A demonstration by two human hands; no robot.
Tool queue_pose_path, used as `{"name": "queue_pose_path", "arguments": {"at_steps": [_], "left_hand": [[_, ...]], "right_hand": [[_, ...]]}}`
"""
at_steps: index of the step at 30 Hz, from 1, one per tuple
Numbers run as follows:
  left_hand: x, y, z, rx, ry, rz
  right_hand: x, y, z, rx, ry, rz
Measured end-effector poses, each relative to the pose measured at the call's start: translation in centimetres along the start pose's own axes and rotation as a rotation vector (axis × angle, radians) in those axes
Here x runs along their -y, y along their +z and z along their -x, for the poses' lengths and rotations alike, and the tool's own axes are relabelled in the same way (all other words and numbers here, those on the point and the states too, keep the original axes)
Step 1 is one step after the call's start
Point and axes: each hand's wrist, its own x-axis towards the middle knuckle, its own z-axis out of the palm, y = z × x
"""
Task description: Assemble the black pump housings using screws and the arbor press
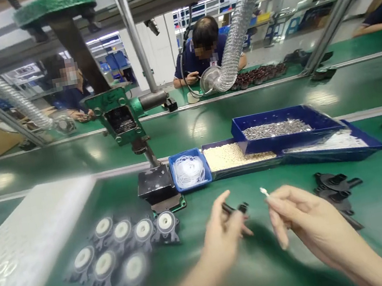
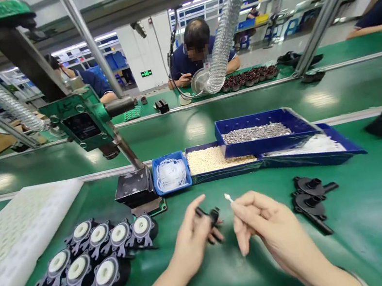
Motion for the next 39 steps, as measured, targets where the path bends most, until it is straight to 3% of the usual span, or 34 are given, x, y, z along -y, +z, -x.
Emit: {"name": "queue_pose_path", "arguments": {"at_steps": [2,5,9,13,18,24,39], "left_hand": [[-0.5,0.1,-0.3,0.018,-0.157,0.405],[-1.3,0.2,-0.5,0.015,-0.275,0.723],[-1.6,0.0,-0.4,-0.012,-0.337,0.885],[-1.5,-0.1,-0.3,-0.007,-0.356,0.908],[-1.3,0.0,-0.4,0.001,-0.362,0.879],[-1.0,0.7,0.2,-0.058,-0.247,0.712],[0.3,1.0,1.4,-0.101,-0.007,-0.073]], "right_hand": [[0.5,0.4,0.0,0.021,0.052,-0.050],[0.1,1.0,-0.1,0.095,0.089,-0.050],[-1.3,1.6,-0.1,0.113,0.097,0.020],[-2.0,1.9,0.1,0.087,0.052,0.107],[-2.7,1.6,0.4,0.079,-0.136,0.421],[-3.3,1.5,0.4,0.056,-0.420,0.755],[-5.4,1.3,0.6,0.030,-0.604,1.040]]}}
